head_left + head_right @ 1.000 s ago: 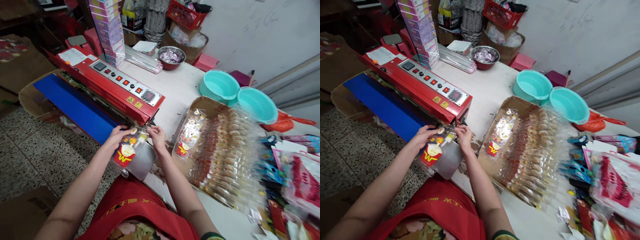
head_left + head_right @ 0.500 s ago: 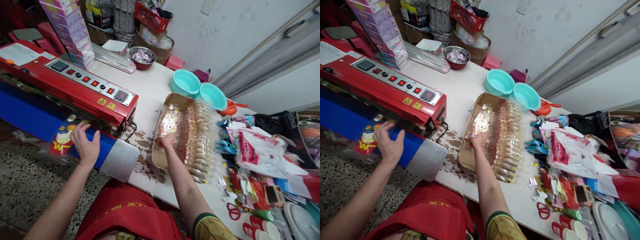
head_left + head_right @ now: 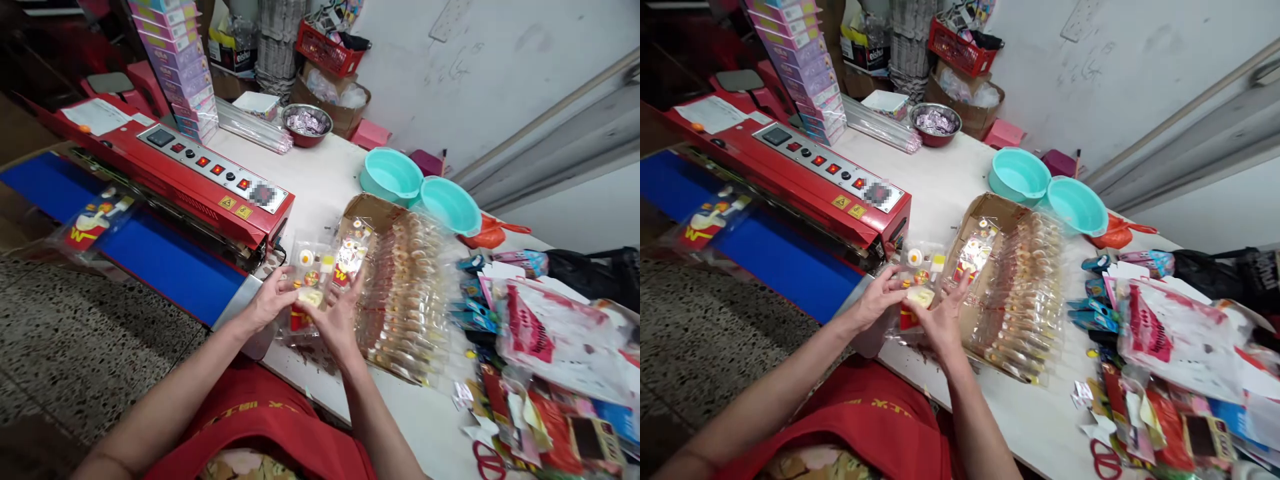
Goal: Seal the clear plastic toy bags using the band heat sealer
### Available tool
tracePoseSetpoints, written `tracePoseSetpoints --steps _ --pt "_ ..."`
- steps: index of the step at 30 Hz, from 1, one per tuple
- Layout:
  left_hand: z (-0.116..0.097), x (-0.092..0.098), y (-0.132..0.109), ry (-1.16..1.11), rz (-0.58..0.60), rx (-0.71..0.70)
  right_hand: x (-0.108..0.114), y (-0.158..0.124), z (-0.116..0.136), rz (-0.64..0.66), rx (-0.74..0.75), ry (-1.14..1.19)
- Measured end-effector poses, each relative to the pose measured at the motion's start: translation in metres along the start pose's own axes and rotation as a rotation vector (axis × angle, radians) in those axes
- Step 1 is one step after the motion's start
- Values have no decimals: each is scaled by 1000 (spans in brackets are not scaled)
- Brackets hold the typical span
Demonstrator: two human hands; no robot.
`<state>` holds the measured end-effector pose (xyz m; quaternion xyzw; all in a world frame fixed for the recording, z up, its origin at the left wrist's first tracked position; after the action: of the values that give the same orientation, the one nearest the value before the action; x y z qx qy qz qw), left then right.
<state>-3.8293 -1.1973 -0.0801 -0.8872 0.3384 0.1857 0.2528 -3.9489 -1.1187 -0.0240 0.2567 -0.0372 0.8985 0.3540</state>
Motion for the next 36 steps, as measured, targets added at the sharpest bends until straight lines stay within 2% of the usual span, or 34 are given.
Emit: tracePoseSetpoints --steps 2,4,6,8,10,13,16,19,23,30,33,36 --pt "-3 14 -10 -13 11 34 5 17 -2 12 -41 153" --pt "-1 27 -22 -6 46 88 2 37 0 110 -50 245" --pt "5 40 -34 6 68 143 -14 49 4 304 -62 300" --pt "11 51 -43 20 69 180 -37 49 2 496 -117 340" --pt "15 60 -46 31 44 189 -55 45 -4 567 -196 379" --pt "8 71 -39 -1 -63 138 -73 40 -15 513 -284 414" --pt "-9 87 -25 -38 -258 73 -89 31 -16 504 -318 400" --pt "-17 101 -15 -38 -394 99 -99 26 -14 502 -339 383" --pt "-14 113 -9 -24 -453 157 -102 23 -15 451 -347 369" --pt "-14 129 4 -32 -608 84 -112 20 -28 346 -348 411" --pt "-14 140 6 -33 -601 122 -127 28 -45 294 -410 513" --pt "-14 155 1 31 -553 213 -153 39 -58 267 -481 597"
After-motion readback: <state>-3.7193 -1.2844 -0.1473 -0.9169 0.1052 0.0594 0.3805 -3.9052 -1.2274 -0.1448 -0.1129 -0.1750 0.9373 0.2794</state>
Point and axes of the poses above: each hand's wrist, its own y-axis towards the middle knuckle, its own x-axis out of the back of the hand, z = x × y, the point moved 10 cm from there along y, towards the middle knuckle, and after that the axes turned 2 degrees about -z, right-handed, at the moved point
